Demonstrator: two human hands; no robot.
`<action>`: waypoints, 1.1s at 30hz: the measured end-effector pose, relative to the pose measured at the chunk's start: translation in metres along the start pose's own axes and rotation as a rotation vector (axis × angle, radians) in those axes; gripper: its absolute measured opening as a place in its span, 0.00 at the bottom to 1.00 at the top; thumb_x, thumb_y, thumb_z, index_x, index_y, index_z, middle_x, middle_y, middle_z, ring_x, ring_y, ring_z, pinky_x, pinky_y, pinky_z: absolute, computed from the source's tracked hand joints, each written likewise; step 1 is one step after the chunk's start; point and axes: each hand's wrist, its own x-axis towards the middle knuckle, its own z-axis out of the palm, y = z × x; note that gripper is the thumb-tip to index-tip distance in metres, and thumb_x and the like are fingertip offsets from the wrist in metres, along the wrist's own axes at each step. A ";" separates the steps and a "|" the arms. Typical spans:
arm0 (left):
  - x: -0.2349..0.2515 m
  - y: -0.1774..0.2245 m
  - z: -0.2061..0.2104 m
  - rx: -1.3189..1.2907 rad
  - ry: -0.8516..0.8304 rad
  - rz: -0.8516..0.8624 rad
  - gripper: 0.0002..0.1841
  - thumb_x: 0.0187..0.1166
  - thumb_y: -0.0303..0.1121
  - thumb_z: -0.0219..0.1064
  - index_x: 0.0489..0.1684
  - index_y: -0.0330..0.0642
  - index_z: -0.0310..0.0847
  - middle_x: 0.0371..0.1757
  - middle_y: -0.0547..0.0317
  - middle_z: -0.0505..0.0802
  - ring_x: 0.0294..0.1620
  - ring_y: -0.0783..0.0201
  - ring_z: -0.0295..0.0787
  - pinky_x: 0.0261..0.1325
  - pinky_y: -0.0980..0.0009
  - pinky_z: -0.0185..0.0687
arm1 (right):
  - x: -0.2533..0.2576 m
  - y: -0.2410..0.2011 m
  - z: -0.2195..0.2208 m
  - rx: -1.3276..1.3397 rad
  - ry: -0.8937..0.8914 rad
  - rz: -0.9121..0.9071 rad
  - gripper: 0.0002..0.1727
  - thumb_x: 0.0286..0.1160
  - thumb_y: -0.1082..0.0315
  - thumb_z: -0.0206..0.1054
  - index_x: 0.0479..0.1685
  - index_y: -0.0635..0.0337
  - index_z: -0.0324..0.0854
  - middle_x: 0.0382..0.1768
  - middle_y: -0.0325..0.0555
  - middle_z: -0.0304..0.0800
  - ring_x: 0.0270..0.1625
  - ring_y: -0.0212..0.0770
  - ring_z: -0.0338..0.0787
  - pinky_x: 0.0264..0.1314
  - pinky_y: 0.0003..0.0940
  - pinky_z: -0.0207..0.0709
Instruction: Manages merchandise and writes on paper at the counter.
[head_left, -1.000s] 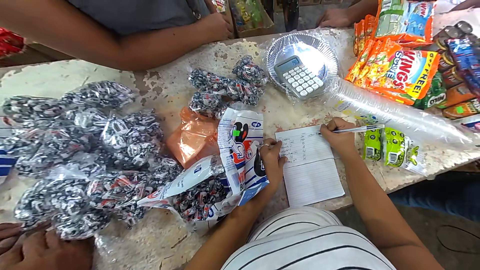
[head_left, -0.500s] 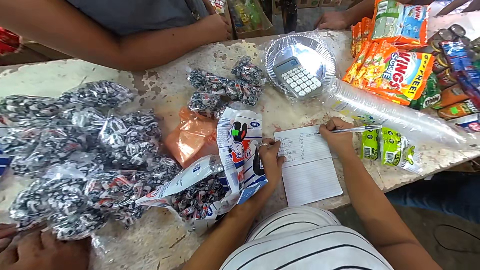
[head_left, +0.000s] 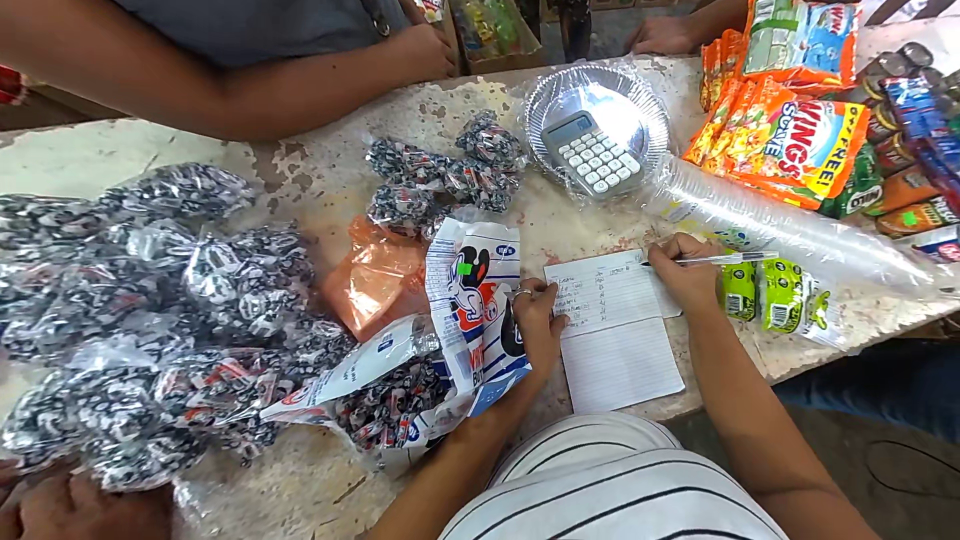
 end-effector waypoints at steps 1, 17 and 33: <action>0.000 0.000 0.000 -0.006 0.000 0.002 0.16 0.63 0.16 0.77 0.49 0.18 0.88 0.51 0.26 0.88 0.38 0.49 0.87 0.48 0.60 0.85 | 0.000 0.001 0.001 0.003 0.004 -0.026 0.18 0.66 0.73 0.69 0.13 0.49 0.69 0.15 0.24 0.73 0.19 0.15 0.69 0.22 0.13 0.62; 0.002 0.005 -0.001 0.013 -0.017 -0.033 0.15 0.63 0.16 0.76 0.49 0.18 0.89 0.50 0.26 0.88 0.39 0.48 0.87 0.50 0.60 0.84 | 0.000 0.005 0.000 -0.060 0.002 -0.012 0.18 0.66 0.72 0.70 0.12 0.48 0.68 0.15 0.23 0.73 0.19 0.14 0.70 0.22 0.12 0.63; 0.023 -0.022 0.039 -0.331 0.007 -0.259 0.18 0.74 0.20 0.68 0.61 0.20 0.80 0.59 0.34 0.88 0.60 0.54 0.86 0.60 0.66 0.84 | 0.017 0.110 -0.031 -0.259 -0.014 0.051 0.16 0.69 0.60 0.76 0.19 0.50 0.75 0.20 0.34 0.76 0.26 0.32 0.79 0.28 0.32 0.74</action>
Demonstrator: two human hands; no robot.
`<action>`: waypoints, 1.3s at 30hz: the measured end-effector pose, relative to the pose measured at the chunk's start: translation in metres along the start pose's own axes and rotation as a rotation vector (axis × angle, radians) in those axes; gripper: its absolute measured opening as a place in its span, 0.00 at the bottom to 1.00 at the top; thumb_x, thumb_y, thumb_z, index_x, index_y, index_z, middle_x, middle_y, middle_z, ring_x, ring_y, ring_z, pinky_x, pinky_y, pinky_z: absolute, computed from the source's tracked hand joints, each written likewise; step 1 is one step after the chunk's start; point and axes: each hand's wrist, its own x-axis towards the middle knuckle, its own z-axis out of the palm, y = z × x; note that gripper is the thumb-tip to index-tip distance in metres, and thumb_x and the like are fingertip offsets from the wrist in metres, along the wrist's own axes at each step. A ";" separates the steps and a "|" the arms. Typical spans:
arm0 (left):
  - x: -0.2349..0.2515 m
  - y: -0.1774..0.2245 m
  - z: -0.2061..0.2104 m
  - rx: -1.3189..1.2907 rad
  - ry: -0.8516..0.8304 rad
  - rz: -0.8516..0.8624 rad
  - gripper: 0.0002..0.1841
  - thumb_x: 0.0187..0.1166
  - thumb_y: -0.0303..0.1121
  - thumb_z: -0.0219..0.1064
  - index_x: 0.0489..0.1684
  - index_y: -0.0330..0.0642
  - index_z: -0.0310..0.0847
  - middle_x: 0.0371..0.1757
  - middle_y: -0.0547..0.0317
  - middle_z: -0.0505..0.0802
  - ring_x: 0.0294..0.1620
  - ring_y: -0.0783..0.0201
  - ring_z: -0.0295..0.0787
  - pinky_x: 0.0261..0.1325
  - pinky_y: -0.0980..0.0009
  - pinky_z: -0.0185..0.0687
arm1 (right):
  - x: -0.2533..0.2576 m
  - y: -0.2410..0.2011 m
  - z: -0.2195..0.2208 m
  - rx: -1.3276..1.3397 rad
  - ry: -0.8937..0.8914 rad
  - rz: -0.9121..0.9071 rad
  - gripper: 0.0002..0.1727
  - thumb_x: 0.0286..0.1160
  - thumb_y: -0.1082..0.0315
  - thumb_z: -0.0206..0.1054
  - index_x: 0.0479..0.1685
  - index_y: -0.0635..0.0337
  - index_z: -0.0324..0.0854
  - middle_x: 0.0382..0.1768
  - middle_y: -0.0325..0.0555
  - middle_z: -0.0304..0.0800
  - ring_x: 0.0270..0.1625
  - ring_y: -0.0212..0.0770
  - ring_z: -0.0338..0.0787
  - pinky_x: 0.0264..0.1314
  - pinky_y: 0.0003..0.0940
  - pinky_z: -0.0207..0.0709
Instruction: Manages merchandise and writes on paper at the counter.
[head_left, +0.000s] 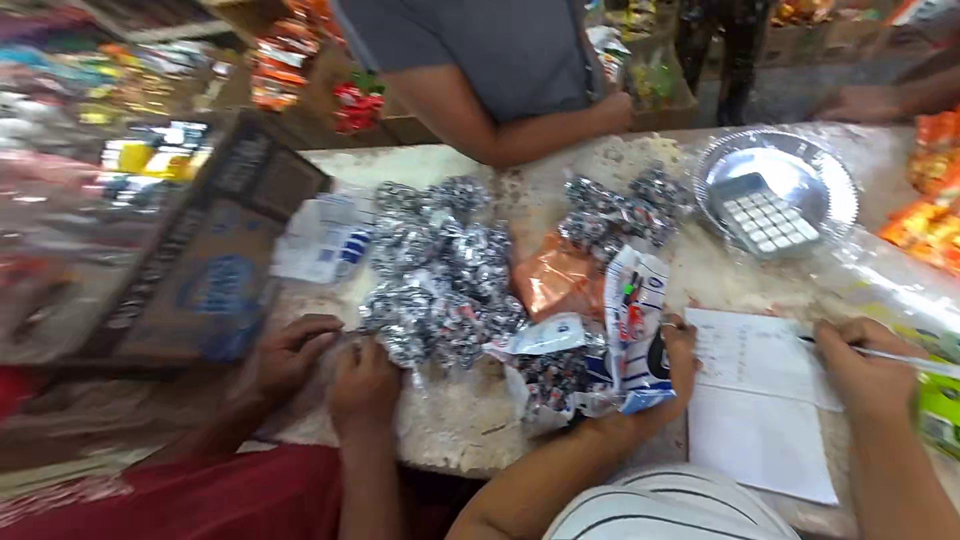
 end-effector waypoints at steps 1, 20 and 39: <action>0.002 -0.002 0.004 -0.125 0.019 -0.078 0.16 0.80 0.24 0.65 0.61 0.22 0.78 0.58 0.36 0.88 0.57 0.56 0.86 0.56 0.66 0.85 | 0.003 0.016 0.000 -0.011 -0.004 -0.001 0.16 0.69 0.59 0.76 0.19 0.50 0.75 0.21 0.34 0.76 0.26 0.32 0.79 0.27 0.33 0.74; -0.016 0.034 -0.020 0.236 -0.085 0.079 0.21 0.68 0.16 0.70 0.62 0.19 0.82 0.64 0.27 0.85 0.63 0.47 0.85 0.66 0.63 0.80 | -0.019 -0.105 -0.001 0.033 0.094 -0.001 0.15 0.64 0.67 0.72 0.13 0.52 0.74 0.18 0.28 0.78 0.24 0.19 0.77 0.28 0.18 0.71; -0.024 0.034 -0.029 0.337 -0.043 0.184 0.19 0.62 0.18 0.76 0.54 0.21 0.88 0.53 0.28 0.88 0.43 0.50 0.87 0.54 0.61 0.82 | -0.022 -0.109 -0.001 0.144 0.065 -0.012 0.18 0.66 0.73 0.69 0.13 0.48 0.68 0.17 0.23 0.75 0.20 0.16 0.72 0.25 0.15 0.67</action>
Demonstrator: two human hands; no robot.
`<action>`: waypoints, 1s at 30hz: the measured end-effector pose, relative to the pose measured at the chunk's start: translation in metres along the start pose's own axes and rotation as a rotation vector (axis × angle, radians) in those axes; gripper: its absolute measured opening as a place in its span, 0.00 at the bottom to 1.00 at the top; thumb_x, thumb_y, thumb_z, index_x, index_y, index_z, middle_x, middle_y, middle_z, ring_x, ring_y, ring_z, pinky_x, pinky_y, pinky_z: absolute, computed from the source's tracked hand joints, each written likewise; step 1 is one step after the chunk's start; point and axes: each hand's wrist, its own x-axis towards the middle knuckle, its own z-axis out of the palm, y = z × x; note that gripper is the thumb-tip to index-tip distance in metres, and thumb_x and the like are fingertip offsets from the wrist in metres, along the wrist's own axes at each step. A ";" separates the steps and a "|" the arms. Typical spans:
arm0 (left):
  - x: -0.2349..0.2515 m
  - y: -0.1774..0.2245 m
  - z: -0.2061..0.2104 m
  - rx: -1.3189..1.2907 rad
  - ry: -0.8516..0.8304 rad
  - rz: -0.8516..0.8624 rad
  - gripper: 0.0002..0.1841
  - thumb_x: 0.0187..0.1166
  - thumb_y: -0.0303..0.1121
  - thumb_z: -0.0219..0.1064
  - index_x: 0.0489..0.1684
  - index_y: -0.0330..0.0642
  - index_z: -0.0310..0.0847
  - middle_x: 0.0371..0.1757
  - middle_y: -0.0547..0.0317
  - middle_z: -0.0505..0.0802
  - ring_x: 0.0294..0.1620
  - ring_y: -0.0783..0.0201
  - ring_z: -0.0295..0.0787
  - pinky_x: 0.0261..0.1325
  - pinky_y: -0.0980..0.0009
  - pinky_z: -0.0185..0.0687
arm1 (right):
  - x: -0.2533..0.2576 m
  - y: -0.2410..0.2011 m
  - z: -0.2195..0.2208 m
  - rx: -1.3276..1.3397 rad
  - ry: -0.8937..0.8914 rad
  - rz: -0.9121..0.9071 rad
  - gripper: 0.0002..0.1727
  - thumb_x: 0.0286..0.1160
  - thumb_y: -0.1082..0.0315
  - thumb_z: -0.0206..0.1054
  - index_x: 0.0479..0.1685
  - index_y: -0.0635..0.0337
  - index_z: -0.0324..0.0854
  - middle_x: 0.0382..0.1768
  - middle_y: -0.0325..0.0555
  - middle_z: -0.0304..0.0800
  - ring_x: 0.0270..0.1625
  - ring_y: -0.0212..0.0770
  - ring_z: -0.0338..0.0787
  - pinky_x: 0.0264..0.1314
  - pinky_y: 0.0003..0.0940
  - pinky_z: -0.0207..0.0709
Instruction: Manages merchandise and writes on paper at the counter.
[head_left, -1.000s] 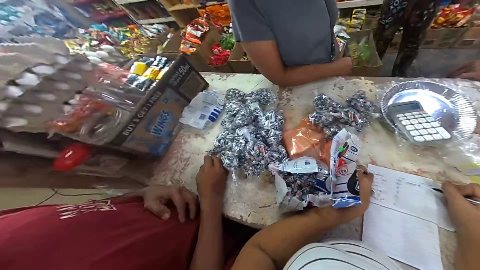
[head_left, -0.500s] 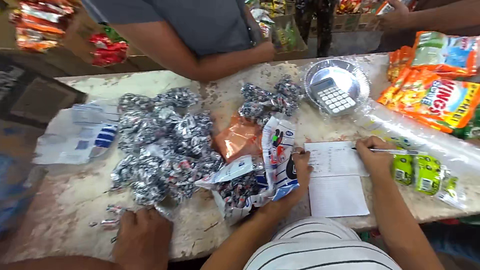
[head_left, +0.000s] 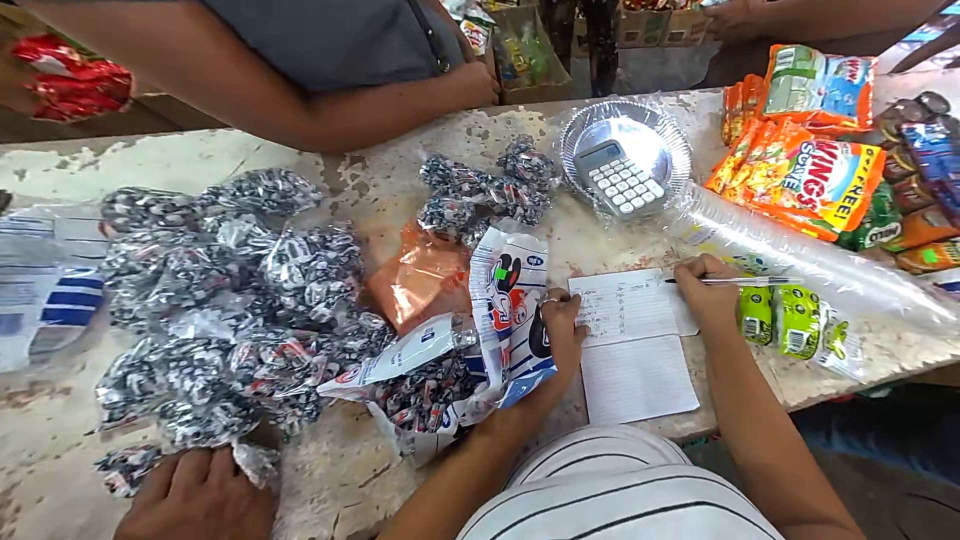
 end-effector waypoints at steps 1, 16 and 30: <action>-0.001 -0.001 0.000 0.002 -0.008 0.007 0.21 0.60 0.20 0.78 0.54 0.21 0.88 0.54 0.28 0.88 0.44 0.49 0.87 0.55 0.60 0.83 | 0.001 0.002 0.000 0.051 0.040 0.021 0.18 0.68 0.73 0.69 0.15 0.47 0.69 0.17 0.23 0.76 0.20 0.17 0.74 0.24 0.16 0.69; -0.003 0.003 -0.005 -0.009 -0.055 -0.019 0.25 0.56 0.22 0.83 0.55 0.19 0.86 0.57 0.26 0.86 0.45 0.49 0.86 0.54 0.61 0.82 | -0.035 -0.051 0.006 0.116 -0.097 0.174 0.15 0.67 0.66 0.78 0.18 0.52 0.78 0.17 0.29 0.82 0.20 0.24 0.80 0.25 0.23 0.76; -0.002 0.000 -0.002 -0.025 -0.044 -0.017 0.24 0.56 0.22 0.82 0.54 0.19 0.86 0.55 0.28 0.87 0.44 0.51 0.85 0.52 0.63 0.82 | -0.064 0.000 0.036 0.065 -0.108 -0.117 0.19 0.66 0.72 0.71 0.10 0.52 0.72 0.13 0.30 0.73 0.18 0.24 0.74 0.20 0.21 0.67</action>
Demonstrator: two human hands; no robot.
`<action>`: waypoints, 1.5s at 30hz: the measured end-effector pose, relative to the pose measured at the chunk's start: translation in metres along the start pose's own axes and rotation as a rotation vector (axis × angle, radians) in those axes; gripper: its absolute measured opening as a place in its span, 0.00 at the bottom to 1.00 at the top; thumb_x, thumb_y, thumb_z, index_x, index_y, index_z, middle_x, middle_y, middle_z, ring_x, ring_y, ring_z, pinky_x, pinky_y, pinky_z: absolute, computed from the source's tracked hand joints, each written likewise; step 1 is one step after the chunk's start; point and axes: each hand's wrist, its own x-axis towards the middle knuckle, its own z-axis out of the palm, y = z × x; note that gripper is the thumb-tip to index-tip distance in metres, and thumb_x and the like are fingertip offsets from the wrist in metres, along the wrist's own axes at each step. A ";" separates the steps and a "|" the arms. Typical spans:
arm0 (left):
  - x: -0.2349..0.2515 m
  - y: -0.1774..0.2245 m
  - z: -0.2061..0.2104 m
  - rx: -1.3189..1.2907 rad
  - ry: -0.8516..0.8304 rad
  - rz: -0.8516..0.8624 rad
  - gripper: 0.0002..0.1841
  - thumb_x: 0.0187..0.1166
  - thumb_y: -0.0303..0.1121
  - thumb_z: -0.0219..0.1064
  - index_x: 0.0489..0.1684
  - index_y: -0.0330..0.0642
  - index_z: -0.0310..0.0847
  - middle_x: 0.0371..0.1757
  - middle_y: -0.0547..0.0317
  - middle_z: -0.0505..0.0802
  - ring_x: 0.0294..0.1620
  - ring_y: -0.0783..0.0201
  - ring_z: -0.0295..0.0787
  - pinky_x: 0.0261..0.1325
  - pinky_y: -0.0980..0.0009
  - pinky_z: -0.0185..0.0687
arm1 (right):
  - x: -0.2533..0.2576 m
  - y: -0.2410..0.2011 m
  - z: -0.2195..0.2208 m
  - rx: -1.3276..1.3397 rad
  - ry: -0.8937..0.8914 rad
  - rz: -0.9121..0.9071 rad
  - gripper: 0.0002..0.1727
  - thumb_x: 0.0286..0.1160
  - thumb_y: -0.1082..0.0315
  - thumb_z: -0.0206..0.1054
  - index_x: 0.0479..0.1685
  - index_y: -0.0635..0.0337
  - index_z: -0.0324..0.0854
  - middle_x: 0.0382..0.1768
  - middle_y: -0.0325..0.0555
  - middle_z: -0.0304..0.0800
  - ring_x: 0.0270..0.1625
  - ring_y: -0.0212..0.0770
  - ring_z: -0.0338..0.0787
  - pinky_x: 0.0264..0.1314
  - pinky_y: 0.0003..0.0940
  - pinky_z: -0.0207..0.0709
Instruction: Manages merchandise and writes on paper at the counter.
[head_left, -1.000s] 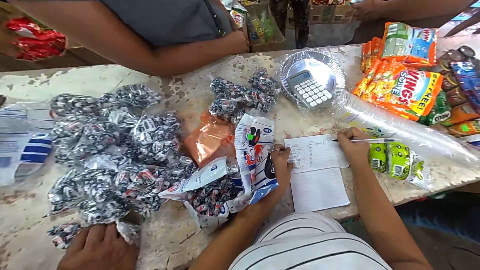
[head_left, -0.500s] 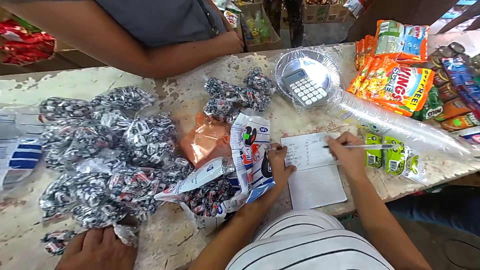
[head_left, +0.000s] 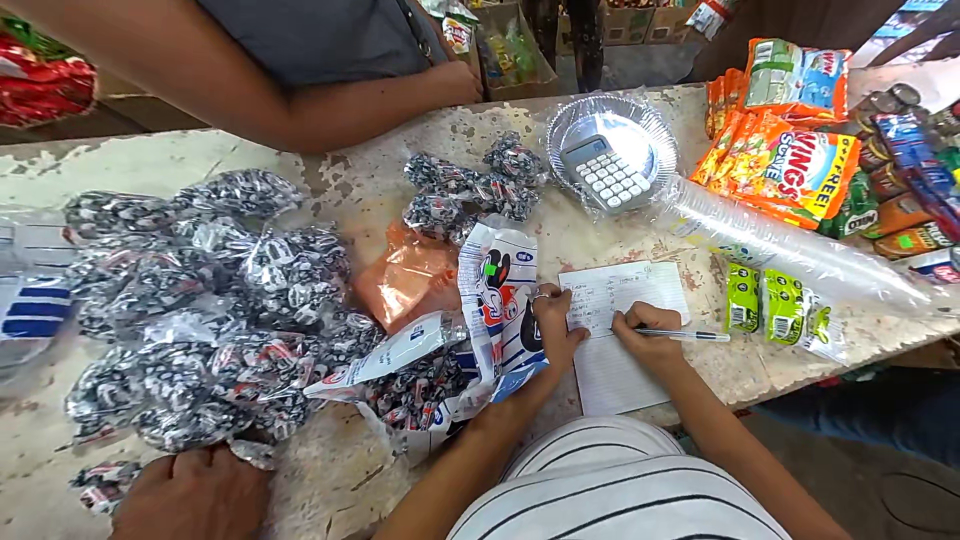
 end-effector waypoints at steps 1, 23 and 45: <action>0.000 -0.001 0.000 -0.001 0.003 0.003 0.24 0.55 0.21 0.82 0.54 0.19 0.87 0.54 0.28 0.87 0.43 0.52 0.85 0.52 0.63 0.82 | -0.001 0.002 -0.002 -0.033 0.032 -0.001 0.18 0.65 0.72 0.71 0.09 0.52 0.72 0.13 0.30 0.73 0.18 0.24 0.75 0.20 0.21 0.68; 0.002 -0.033 0.023 -0.202 0.035 0.215 0.37 0.51 0.29 0.85 0.65 0.19 0.82 0.81 0.15 0.68 0.88 0.21 0.50 0.87 0.49 0.59 | 0.208 -0.075 0.038 -0.782 -0.430 0.420 0.56 0.51 0.49 0.86 0.81 0.70 0.63 0.71 0.75 0.76 0.75 0.73 0.76 0.70 0.74 0.67; -0.002 -0.009 -0.014 -0.110 -0.057 0.100 0.26 0.63 0.13 0.75 0.65 0.14 0.79 0.82 0.16 0.67 0.89 0.26 0.54 0.87 0.48 0.57 | -0.019 -0.027 -0.057 -0.597 0.009 0.402 0.44 0.60 0.41 0.77 0.69 0.67 0.78 0.78 0.67 0.74 0.74 0.66 0.79 0.75 0.63 0.71</action>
